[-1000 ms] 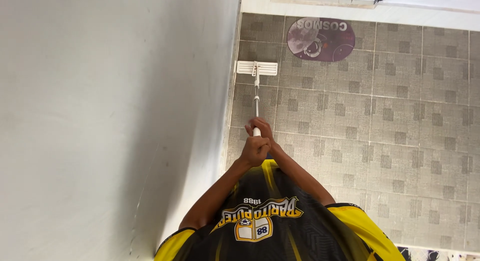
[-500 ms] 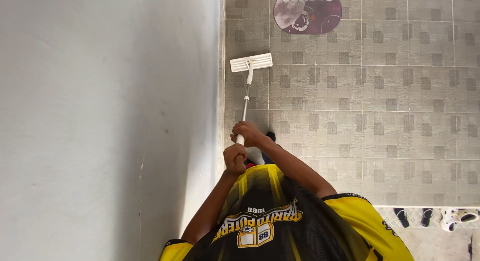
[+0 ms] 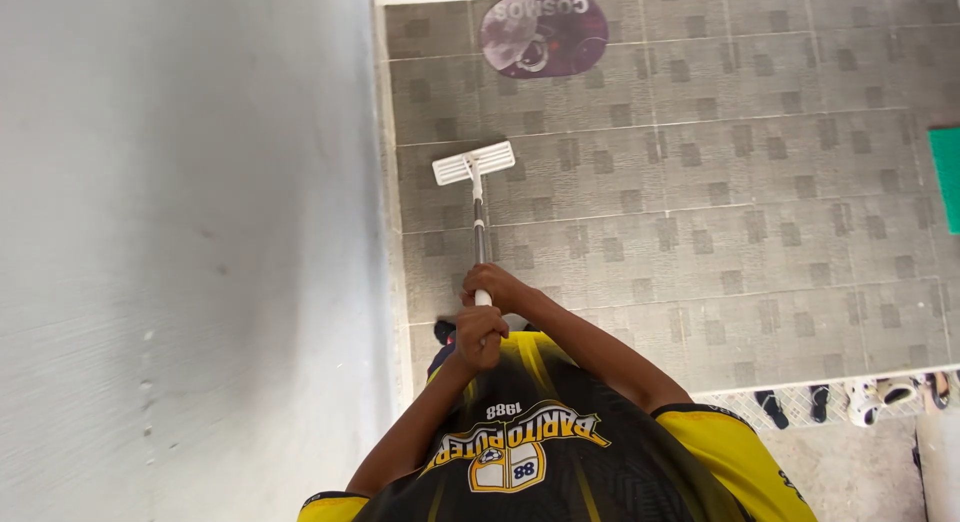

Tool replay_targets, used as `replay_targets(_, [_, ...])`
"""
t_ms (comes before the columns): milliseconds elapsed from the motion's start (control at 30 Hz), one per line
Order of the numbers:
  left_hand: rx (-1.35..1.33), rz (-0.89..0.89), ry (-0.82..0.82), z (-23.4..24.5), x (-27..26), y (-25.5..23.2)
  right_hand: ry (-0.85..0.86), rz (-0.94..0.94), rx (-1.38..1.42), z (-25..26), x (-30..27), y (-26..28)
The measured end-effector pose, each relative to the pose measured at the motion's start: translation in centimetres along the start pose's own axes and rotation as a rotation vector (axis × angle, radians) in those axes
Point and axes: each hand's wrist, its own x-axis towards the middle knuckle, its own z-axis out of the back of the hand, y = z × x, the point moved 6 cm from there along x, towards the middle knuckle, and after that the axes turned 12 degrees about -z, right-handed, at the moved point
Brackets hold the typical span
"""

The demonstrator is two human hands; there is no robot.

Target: Mopping a tiled floor in an entryway using a flat mop.

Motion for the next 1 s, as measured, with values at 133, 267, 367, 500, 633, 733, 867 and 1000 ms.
replay_targets(133, [-0.084, -0.011, 0.069, -5.1, 1.7, -2.1, -0.047, 0.017, 0.025, 1.9, -5.9, -1.7])
replay_targets(267, [-0.179, -0.008, 0.156, -9.1, 3.4, -4.6, -0.085, -0.039, 0.062, 3.8, -10.0, -1.9])
replay_targets(367, [-0.228, -0.025, 0.191, -11.5, 4.3, -6.0, -0.108, -0.054, 0.071, 5.6, -12.6, -0.5])
replay_targets(500, [-0.281, -0.042, 0.24, -13.6, 5.3, -7.7, -0.114, -0.132, 0.095, 7.1, -15.2, 0.7])
replay_targets(633, [-0.323, -0.036, 0.264, -15.5, 5.4, -7.7, -0.184, -0.086, 0.11, 7.9, -17.0, 1.4])
replay_targets(733, [-0.342, -0.054, 0.24, -16.8, 4.7, -7.7, -0.367, -0.145, 0.11, 8.2, -18.6, 0.8])
replay_targets(867, [-0.38, -0.136, 0.263, -20.3, 4.4, -8.2, -0.549, -0.088, 0.153, 8.9, -21.7, 0.0])
replay_targets(1000, [-0.45, -0.192, 0.346, -25.3, 4.1, -8.2, -0.799, 0.041, 0.165, 11.1, -25.0, 0.1])
